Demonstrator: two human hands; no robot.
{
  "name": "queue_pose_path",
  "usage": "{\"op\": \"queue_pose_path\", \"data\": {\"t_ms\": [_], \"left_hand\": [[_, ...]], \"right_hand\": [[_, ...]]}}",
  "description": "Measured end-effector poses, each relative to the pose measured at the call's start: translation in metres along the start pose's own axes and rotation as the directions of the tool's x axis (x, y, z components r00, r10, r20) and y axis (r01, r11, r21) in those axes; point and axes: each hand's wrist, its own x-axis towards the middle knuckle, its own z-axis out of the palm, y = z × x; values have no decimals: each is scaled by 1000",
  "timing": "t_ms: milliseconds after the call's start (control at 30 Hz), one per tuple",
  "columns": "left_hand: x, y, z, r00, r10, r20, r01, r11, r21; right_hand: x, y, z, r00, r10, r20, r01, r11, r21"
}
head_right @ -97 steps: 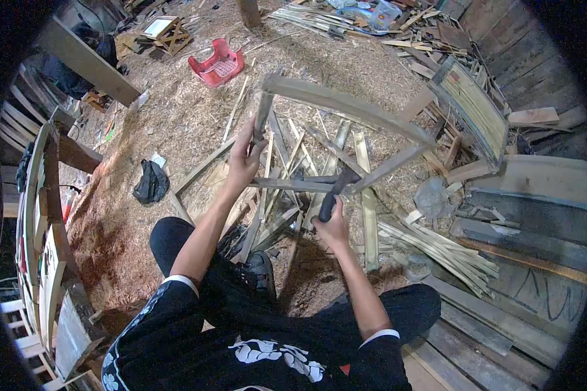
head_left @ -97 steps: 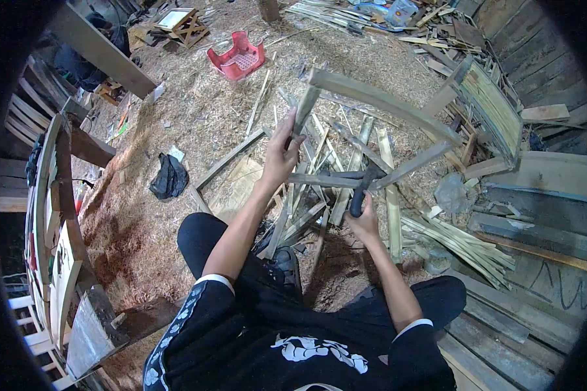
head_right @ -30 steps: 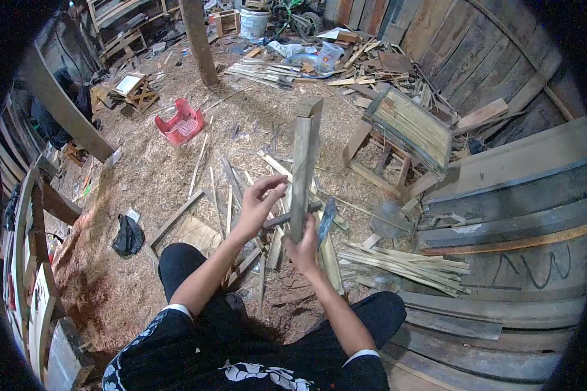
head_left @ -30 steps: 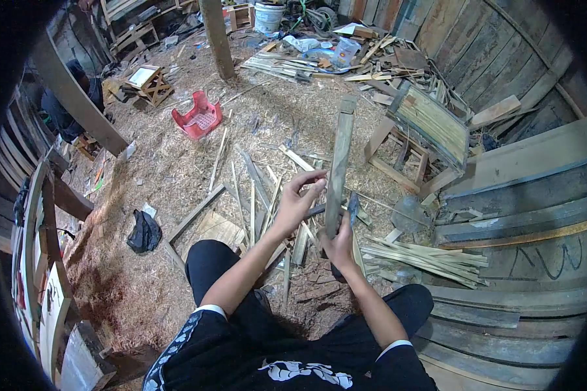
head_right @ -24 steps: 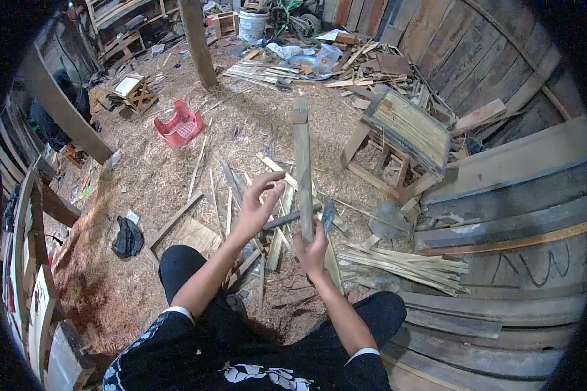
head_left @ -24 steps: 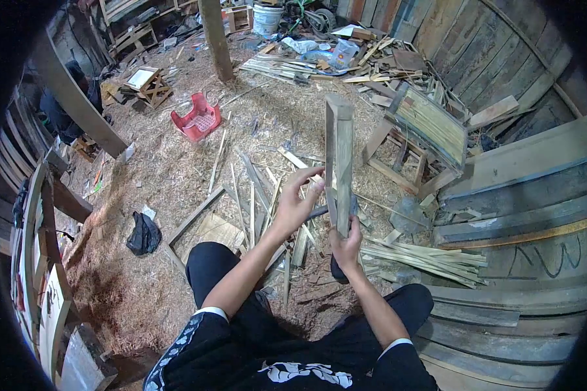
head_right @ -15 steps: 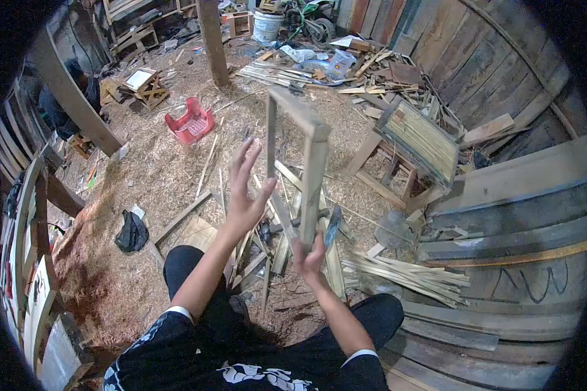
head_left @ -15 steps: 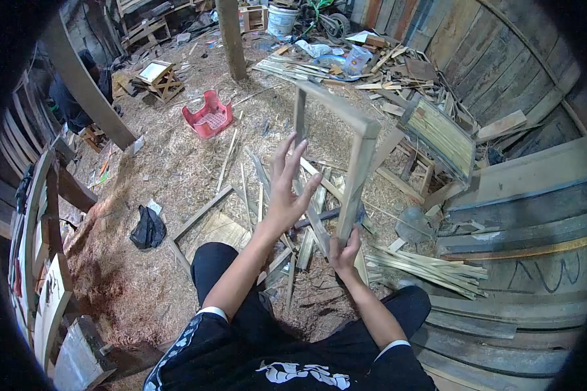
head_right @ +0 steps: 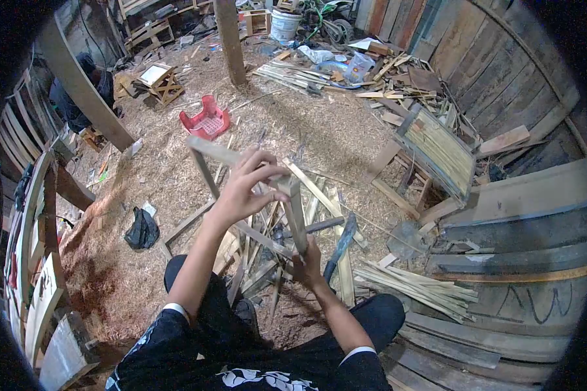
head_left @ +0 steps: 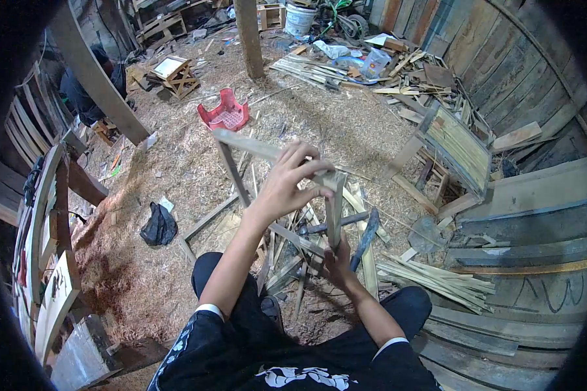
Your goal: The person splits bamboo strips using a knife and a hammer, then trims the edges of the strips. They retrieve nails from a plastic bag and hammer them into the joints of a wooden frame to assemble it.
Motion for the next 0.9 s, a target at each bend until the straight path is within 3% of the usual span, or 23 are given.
{"op": "queue_pose_path", "data": {"t_ms": [67, 133, 200, 233, 333, 367, 400, 467, 500, 533, 633, 800, 900], "left_hand": [[-11, 4, 10, 999, -44, 8, 45, 996, -82], [-16, 12, 13, 997, -78, 14, 77, 995, 67], [-16, 18, 19, 998, -51, -41, 55, 994, 98], [-16, 19, 22, 998, -36, -49, 42, 993, 113], [-14, 20, 36, 998, 10, -57, -2, 991, 131], [-15, 20, 41, 997, -2, -71, 14, 987, 162], [-16, 21, 46, 997, -16, -81, 31, 982, 187], [-11, 19, 47, 999, 0, -54, 12, 977, 215], [-9, 19, 47, 998, -23, -63, 37, 968, 248], [-7, 18, 47, 996, -46, -74, 65, 957, 283], [-8, 27, 62, 997, -27, -75, 49, 951, 306], [-12, 44, 103, 996, 79, -30, -63, 931, 359], [-5, 39, 99, 998, 55, 26, -61, 937, 343]], "right_hand": [[9, 5, -5, 966, -257, 33, 256, 928, -272], [5, 19, -2, 983, -181, 22, 179, 934, -310], [6, 23, -11, 992, 6, 125, 32, 953, -302], [3, 18, -10, 993, 88, 83, -50, 923, -381], [-1, 39, -4, 998, -14, -54, -10, 903, -430], [-1, 52, -5, 999, -42, -24, 25, 862, -506], [-3, 51, -9, 999, -25, -42, 0, 860, -511], [-7, 45, -18, 988, 151, -44, -150, 826, -543], [-18, 57, -21, 994, 53, -93, -94, 842, -532], [-30, 71, -27, 993, 62, -100, -106, 840, -533], [-72, 90, -41, 927, 334, -170, -336, 543, -770], [-98, 105, -69, 827, 538, -161, -481, 530, -699], [-100, 104, -70, 839, 532, -113, -501, 676, -541]]}}
